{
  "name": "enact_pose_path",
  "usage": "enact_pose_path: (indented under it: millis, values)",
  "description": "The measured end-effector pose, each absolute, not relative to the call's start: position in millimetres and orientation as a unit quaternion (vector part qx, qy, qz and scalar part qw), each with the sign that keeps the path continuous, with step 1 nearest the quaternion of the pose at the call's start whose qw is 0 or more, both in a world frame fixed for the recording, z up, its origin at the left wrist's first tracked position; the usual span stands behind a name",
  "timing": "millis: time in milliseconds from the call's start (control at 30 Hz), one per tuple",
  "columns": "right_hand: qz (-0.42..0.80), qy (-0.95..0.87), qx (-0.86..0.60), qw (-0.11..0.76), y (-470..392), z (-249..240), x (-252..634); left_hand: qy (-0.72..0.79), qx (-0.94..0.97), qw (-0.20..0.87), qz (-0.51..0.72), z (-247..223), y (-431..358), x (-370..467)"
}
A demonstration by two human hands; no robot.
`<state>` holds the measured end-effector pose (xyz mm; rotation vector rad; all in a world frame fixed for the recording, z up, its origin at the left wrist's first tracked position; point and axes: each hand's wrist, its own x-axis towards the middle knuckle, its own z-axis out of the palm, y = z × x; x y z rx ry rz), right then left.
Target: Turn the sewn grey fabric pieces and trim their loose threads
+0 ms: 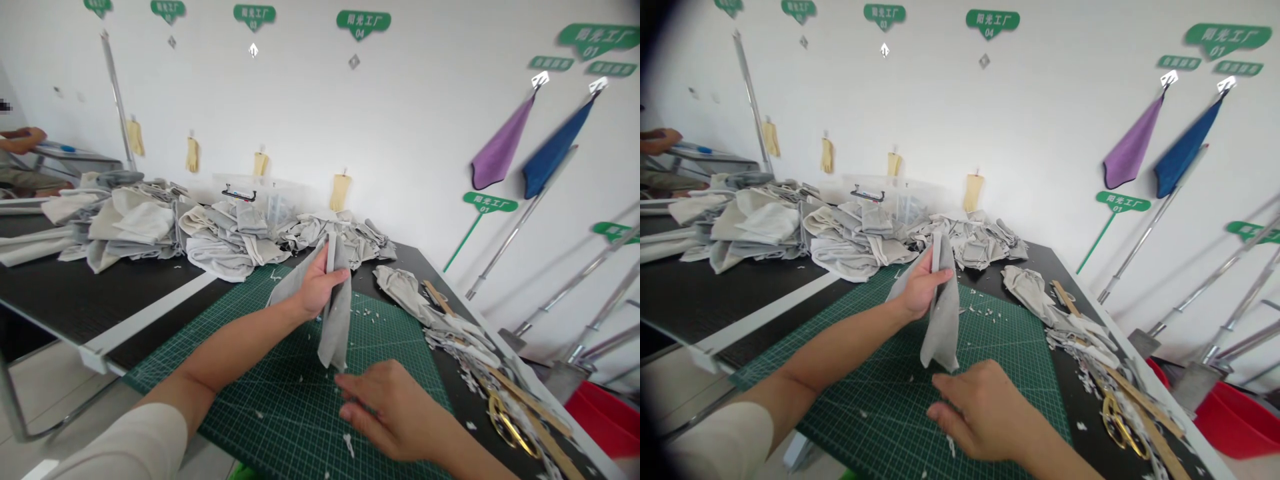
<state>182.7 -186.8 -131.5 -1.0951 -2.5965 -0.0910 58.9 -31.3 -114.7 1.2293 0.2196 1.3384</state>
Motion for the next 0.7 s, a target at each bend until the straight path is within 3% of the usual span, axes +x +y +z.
enact_pose_path:
  millis: [200, 333, 467, 567, 700]
  values:
    - [-0.158, -0.850, -0.344, 0.365, -176, -121, 183, 0.084, 0.596, 0.553, 0.576, -119, -37, 66]
    - [-0.243, -0.825, -0.400, 0.316, -159, -128, 179, 0.086, 0.607, 0.538, 0.578, -123, -39, 67]
    - [-0.206, -0.870, -0.381, 0.234, -165, -155, 177, 0.097, 0.613, 0.511, 0.594, -124, -35, 68]
    - [-0.191, -0.872, -0.368, 0.262, -175, -165, 179, 0.092, 0.623, 0.503, 0.593, -121, -36, 68]
    - [-0.267, -0.837, -0.354, 0.321, -174, -153, 181, 0.088, 0.635, 0.484, 0.596, -118, -42, 68]
